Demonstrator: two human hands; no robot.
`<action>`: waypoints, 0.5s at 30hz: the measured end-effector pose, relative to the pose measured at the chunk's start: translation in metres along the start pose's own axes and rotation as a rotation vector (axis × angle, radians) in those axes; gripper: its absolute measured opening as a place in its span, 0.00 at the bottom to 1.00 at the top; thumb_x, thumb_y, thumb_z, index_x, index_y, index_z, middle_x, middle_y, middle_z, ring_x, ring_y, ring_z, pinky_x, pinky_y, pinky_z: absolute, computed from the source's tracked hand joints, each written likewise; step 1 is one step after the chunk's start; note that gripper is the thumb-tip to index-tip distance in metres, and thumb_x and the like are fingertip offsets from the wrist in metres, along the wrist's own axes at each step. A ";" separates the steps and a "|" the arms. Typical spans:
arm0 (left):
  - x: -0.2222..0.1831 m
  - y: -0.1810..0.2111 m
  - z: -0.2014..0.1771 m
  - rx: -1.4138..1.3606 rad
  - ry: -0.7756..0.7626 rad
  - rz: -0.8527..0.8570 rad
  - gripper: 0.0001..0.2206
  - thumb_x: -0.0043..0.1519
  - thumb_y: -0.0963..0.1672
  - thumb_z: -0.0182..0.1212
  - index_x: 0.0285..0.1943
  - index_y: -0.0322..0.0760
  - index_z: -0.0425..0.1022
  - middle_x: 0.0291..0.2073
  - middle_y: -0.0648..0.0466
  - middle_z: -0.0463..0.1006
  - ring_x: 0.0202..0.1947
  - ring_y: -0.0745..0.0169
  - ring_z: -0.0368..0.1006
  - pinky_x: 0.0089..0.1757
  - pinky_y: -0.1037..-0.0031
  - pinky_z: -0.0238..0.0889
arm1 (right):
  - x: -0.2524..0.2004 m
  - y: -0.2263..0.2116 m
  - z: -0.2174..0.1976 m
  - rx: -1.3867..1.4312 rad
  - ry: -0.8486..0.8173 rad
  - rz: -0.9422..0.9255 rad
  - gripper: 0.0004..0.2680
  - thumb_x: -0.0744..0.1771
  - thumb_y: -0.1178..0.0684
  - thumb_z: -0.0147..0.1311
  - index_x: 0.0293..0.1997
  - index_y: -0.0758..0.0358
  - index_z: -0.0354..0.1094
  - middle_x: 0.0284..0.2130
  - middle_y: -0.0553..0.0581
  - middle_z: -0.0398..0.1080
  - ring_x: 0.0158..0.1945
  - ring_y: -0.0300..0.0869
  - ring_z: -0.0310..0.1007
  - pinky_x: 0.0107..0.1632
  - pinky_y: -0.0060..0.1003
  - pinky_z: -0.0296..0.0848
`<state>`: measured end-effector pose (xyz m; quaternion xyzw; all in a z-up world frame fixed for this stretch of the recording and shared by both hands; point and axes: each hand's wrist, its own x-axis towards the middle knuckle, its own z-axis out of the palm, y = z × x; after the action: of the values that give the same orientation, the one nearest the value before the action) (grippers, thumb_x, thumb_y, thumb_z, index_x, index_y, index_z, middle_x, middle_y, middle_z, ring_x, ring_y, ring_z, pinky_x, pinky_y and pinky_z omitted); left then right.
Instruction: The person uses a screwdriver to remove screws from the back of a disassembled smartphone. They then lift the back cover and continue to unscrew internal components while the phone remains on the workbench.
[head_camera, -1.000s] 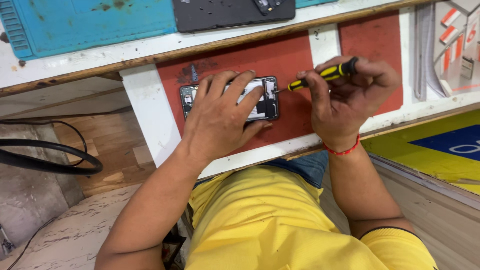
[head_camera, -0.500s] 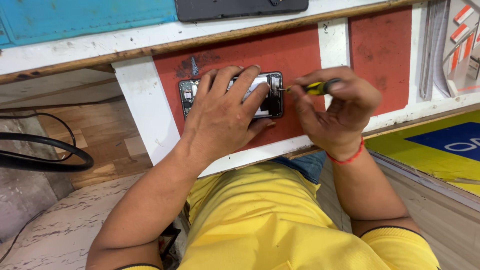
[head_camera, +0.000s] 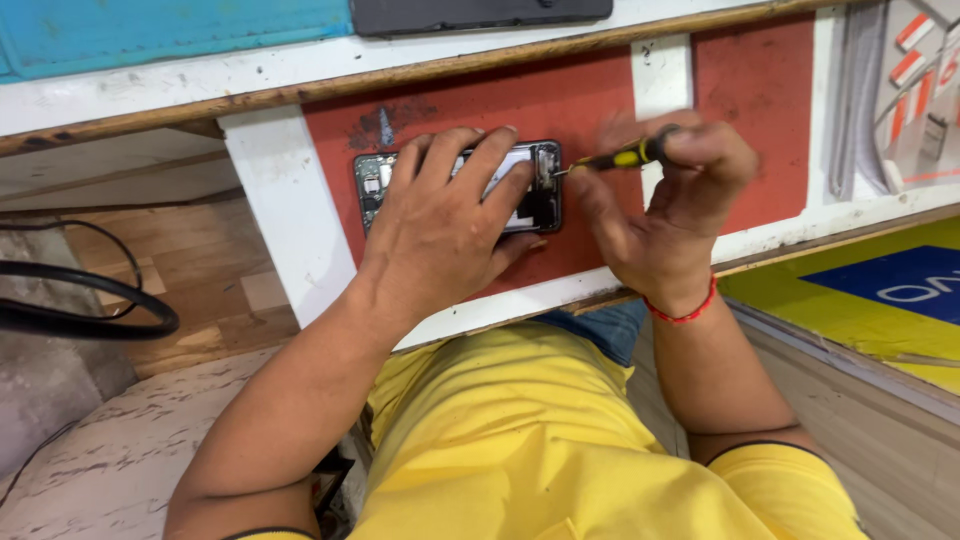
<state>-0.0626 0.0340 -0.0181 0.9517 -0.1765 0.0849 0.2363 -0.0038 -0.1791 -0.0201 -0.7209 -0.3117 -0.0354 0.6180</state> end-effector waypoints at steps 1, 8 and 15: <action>0.002 -0.001 0.001 -0.003 0.006 0.005 0.27 0.53 0.53 0.75 0.57 0.35 0.78 0.60 0.48 0.71 0.59 0.46 0.65 0.55 0.52 0.60 | 0.000 0.004 0.002 -0.043 0.047 -0.020 0.22 0.69 0.74 0.59 0.57 0.55 0.46 0.45 0.59 0.63 0.46 0.42 0.74 0.52 0.34 0.82; 0.003 0.002 -0.001 0.012 0.053 0.017 0.28 0.53 0.54 0.75 0.57 0.35 0.77 0.60 0.47 0.71 0.59 0.44 0.65 0.55 0.52 0.59 | 0.003 0.006 0.010 -0.102 -0.022 -0.113 0.23 0.66 0.72 0.61 0.57 0.58 0.46 0.44 0.62 0.65 0.48 0.46 0.74 0.54 0.38 0.81; -0.003 0.000 0.000 -0.018 0.037 0.022 0.28 0.52 0.53 0.76 0.57 0.35 0.78 0.59 0.46 0.72 0.58 0.43 0.65 0.55 0.52 0.59 | 0.006 0.002 0.004 -0.148 -0.005 -0.121 0.25 0.64 0.69 0.63 0.56 0.56 0.44 0.48 0.70 0.64 0.50 0.54 0.72 0.55 0.43 0.77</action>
<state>-0.0654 0.0346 -0.0185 0.9459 -0.1832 0.1037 0.2471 0.0004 -0.1729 -0.0205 -0.7445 -0.3525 -0.0937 0.5591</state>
